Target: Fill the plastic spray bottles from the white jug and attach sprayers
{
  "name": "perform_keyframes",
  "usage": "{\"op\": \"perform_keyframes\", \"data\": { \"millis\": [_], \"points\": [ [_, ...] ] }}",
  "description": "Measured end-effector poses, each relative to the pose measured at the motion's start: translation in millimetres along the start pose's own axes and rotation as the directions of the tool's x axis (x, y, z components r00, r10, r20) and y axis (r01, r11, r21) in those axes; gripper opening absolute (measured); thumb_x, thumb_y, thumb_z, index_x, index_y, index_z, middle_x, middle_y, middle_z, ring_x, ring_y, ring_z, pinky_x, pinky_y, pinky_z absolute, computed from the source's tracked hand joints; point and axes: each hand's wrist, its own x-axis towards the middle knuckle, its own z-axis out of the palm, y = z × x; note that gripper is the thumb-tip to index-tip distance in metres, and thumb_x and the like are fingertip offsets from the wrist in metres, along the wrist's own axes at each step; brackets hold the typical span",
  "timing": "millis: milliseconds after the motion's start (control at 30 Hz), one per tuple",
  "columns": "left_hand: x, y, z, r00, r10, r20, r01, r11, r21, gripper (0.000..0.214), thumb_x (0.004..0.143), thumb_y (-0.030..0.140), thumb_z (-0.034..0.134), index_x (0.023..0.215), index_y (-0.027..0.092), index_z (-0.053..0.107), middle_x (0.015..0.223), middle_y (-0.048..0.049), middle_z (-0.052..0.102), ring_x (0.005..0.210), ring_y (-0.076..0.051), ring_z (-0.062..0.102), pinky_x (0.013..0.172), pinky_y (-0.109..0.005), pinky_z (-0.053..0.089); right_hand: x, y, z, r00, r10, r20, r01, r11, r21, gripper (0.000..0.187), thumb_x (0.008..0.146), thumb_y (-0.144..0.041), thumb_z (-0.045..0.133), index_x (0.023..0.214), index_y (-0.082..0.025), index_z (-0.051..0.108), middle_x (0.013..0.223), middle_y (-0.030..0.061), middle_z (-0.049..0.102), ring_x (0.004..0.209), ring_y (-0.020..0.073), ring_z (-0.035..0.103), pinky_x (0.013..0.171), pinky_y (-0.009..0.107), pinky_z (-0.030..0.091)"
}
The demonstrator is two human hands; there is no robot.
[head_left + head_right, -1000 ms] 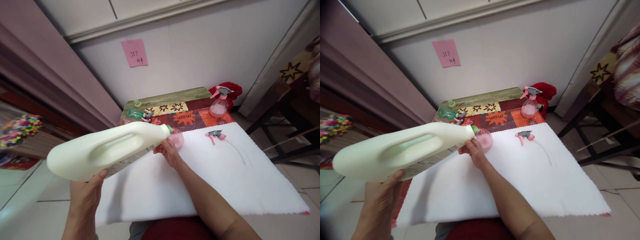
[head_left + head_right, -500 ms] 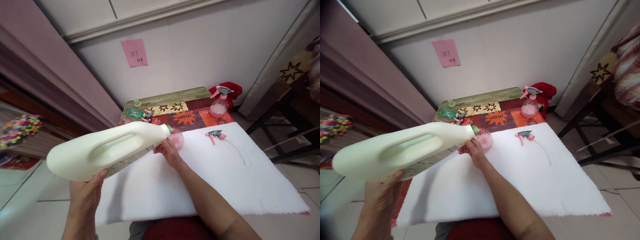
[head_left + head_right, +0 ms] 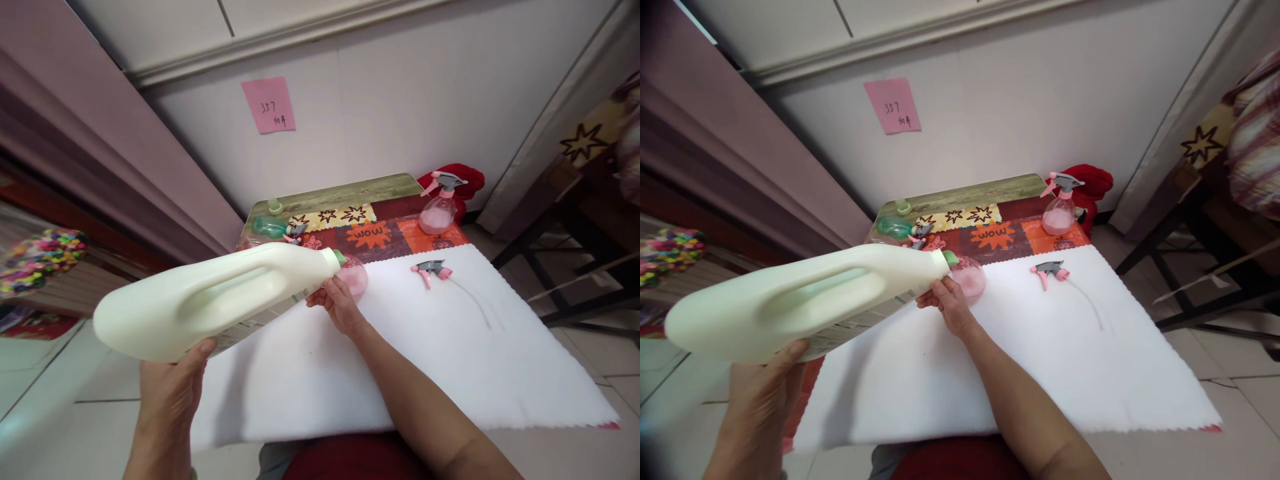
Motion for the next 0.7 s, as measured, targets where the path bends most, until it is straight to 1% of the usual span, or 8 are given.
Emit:
{"op": "perform_keyframes", "data": {
  "millis": [133, 267, 467, 567, 633, 700],
  "points": [
    [-0.8, 1.6, 1.0, 1.000, 0.000, 0.010, 0.000, 1.000, -0.002, 0.059, 0.054, 0.021, 0.094, 0.110, 0.019, 0.076, 0.113, -0.0076, 0.077, 0.112, -0.029, 0.070, 0.105, -0.043, 0.054, 0.4, 1.5, -1.1, 1.000, -0.004, 0.001, 0.004, 1.000, -0.004, 0.051, 0.077, -0.065, 0.079, 0.096, -0.018, 0.068, 0.076, 0.0036, 0.075, 0.070, 0.0172, 0.071, 0.067, 0.031, 0.060],
    [-0.9, 2.0, 1.4, 1.000, -0.010, -0.009, 0.009, 1.000, -0.009, 0.058, 0.051, 0.021, 0.094, 0.107, 0.020, 0.077, 0.110, -0.0065, 0.078, 0.113, -0.030, 0.069, 0.105, -0.043, 0.053, 0.6, 2.2, -1.9, 1.000, -0.012, 0.005, 0.012, 1.000, -0.019, 0.051, 0.079, -0.065, 0.077, 0.097, -0.018, 0.068, 0.076, 0.0041, 0.075, 0.070, 0.0181, 0.071, 0.067, 0.033, 0.061],
    [-1.5, 5.5, 3.9, 1.000, -0.004, 0.018, 0.004, 1.000, -0.021, 0.062, 0.053, 0.021, 0.095, 0.111, 0.020, 0.076, 0.108, -0.0069, 0.079, 0.110, -0.028, 0.071, 0.102, -0.041, 0.055, 0.4, 1.5, -0.5, 1.000, -0.007, 0.005, 0.007, 1.000, -0.006, 0.052, 0.077, -0.065, 0.079, 0.095, -0.018, 0.068, 0.075, 0.0042, 0.075, 0.070, 0.0179, 0.072, 0.067, 0.032, 0.061],
    [-1.6, 7.2, 4.8, 1.000, -0.002, 0.030, 0.002, 1.000, -0.022, 0.066, 0.052, 0.021, 0.096, 0.114, 0.019, 0.076, 0.107, -0.0070, 0.079, 0.105, -0.026, 0.072, 0.096, -0.036, 0.058, 0.4, 1.7, 0.0, 1.000, -0.006, 0.001, 0.006, 1.000, 0.001, 0.051, 0.076, -0.065, 0.080, 0.094, -0.018, 0.067, 0.075, 0.0039, 0.076, 0.069, 0.0176, 0.072, 0.067, 0.031, 0.061],
    [-1.4, 7.0, 4.2, 1.000, -0.001, 0.015, 0.001, 1.000, -0.021, 0.068, 0.049, 0.020, 0.096, 0.114, 0.018, 0.076, 0.102, -0.0062, 0.079, 0.097, -0.024, 0.073, 0.090, -0.032, 0.060, 0.4, 2.2, -0.3, 1.000, -0.009, 0.000, 0.009, 1.000, 0.002, 0.051, 0.077, -0.065, 0.079, 0.094, -0.018, 0.067, 0.075, 0.0039, 0.075, 0.069, 0.0178, 0.072, 0.067, 0.032, 0.061],
    [-1.3, 6.3, 3.2, 1.000, -0.003, -0.004, 0.003, 1.000, -0.018, 0.069, 0.047, 0.019, 0.097, 0.113, 0.018, 0.076, 0.097, -0.0051, 0.079, 0.091, -0.023, 0.073, 0.087, -0.032, 0.061, 0.4, 2.8, -0.9, 1.000, -0.011, 0.001, 0.011, 1.000, -0.001, 0.051, 0.078, -0.064, 0.079, 0.096, -0.018, 0.068, 0.076, 0.0040, 0.075, 0.070, 0.0181, 0.072, 0.067, 0.032, 0.061]
  ]
}}
